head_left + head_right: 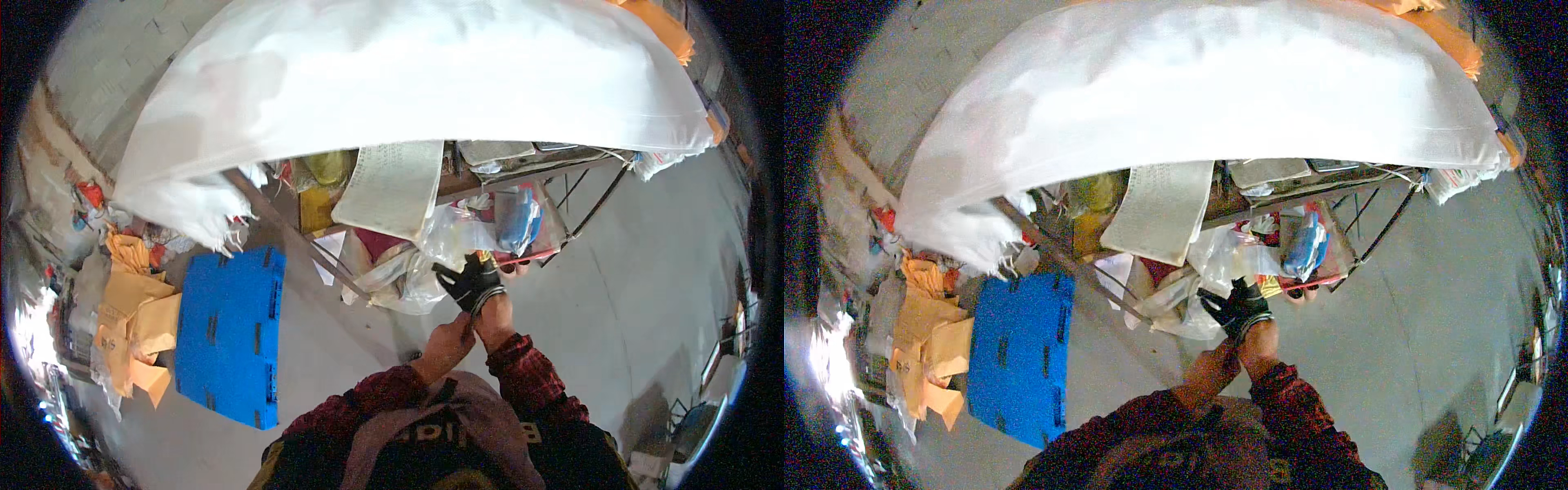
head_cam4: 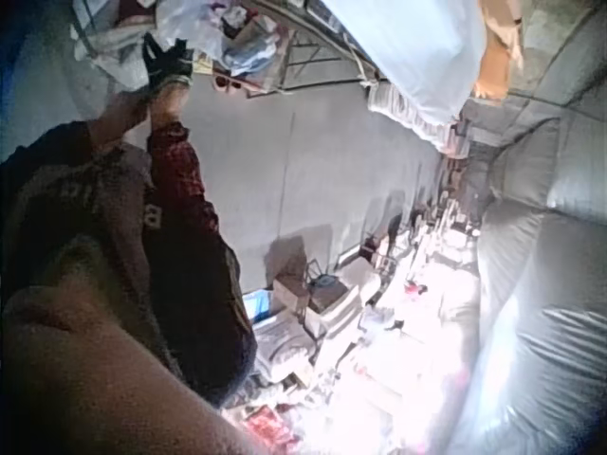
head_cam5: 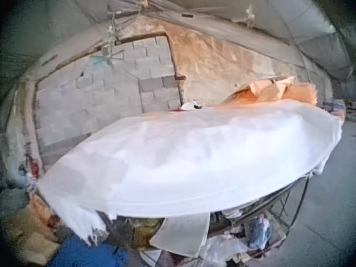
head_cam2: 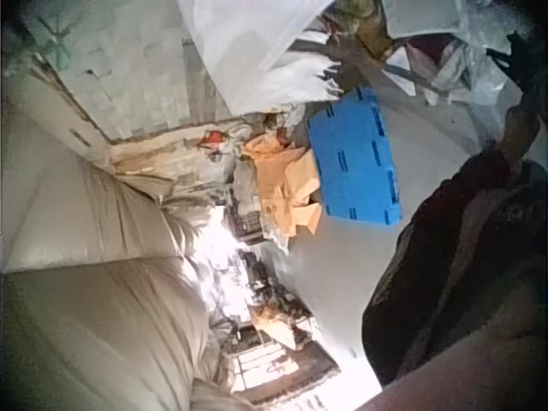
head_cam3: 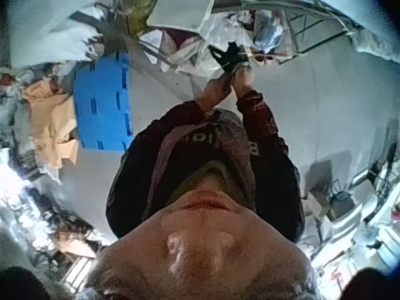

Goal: Putting on protective gloves and preparing an industrial sewing machine to sew large woven plastic sacks.

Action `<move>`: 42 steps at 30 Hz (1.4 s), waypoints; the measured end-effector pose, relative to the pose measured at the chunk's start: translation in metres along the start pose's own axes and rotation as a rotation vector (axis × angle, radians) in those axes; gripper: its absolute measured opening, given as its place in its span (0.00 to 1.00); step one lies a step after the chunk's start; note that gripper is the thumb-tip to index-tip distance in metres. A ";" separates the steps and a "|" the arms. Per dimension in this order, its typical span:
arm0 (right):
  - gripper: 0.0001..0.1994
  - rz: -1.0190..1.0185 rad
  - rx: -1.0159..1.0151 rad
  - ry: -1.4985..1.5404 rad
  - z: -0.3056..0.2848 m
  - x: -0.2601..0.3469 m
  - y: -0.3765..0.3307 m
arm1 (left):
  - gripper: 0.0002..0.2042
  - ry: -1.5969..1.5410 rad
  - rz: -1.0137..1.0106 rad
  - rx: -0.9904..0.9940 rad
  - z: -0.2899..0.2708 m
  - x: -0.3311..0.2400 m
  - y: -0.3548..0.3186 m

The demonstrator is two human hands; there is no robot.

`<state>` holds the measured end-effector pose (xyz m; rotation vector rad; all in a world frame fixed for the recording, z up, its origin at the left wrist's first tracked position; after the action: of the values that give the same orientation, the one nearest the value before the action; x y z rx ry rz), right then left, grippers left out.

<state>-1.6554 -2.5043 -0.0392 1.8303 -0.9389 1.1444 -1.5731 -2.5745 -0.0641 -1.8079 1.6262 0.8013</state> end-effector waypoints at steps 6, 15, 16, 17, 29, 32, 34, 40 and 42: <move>0.22 0.053 -0.119 0.187 0.018 -0.047 0.025 | 0.12 -0.079 0.205 0.197 -0.013 0.000 0.030; 0.27 0.474 0.109 0.914 0.053 -0.060 0.036 | 0.09 -0.137 0.253 0.191 -0.017 0.015 0.057; 0.27 0.355 0.105 0.891 0.050 -0.066 0.034 | 0.09 -0.143 0.248 0.202 -0.015 0.016 0.058; 0.27 0.365 0.106 0.893 0.051 -0.067 0.037 | 0.08 -0.147 0.154 0.226 -0.014 0.023 0.062; 0.22 0.114 -0.078 0.431 -0.011 -0.033 0.083 | 0.07 -0.466 0.123 0.274 -0.031 -0.012 0.085; 0.23 -0.073 0.088 -0.281 -0.007 0.016 0.086 | 0.06 -0.758 -0.036 0.307 -0.019 0.002 0.093; 0.24 0.092 0.007 0.723 -0.007 0.008 0.082 | 0.07 -0.835 -0.065 0.317 -0.018 0.002 0.095; 0.22 -0.125 0.030 0.017 -0.001 0.052 0.099 | 0.10 -0.726 0.117 0.126 -0.025 0.006 0.100; 0.23 -0.183 0.081 -0.271 0.003 0.058 0.102 | 0.11 -0.354 0.122 0.019 -0.038 0.006 0.101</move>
<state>-1.7248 -2.5617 0.0361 2.1272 -0.8617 0.8477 -1.6711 -2.6166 -0.0459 -1.4635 1.5123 1.0877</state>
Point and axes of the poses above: each hand's wrist, its own y-axis towards the middle knuckle, its own z-axis out of the palm, x = y × z, the point moved 8 cm from there along y, towards the middle knuckle, and after that the axes turned 1 degree about -x, right-handed, at the moved point
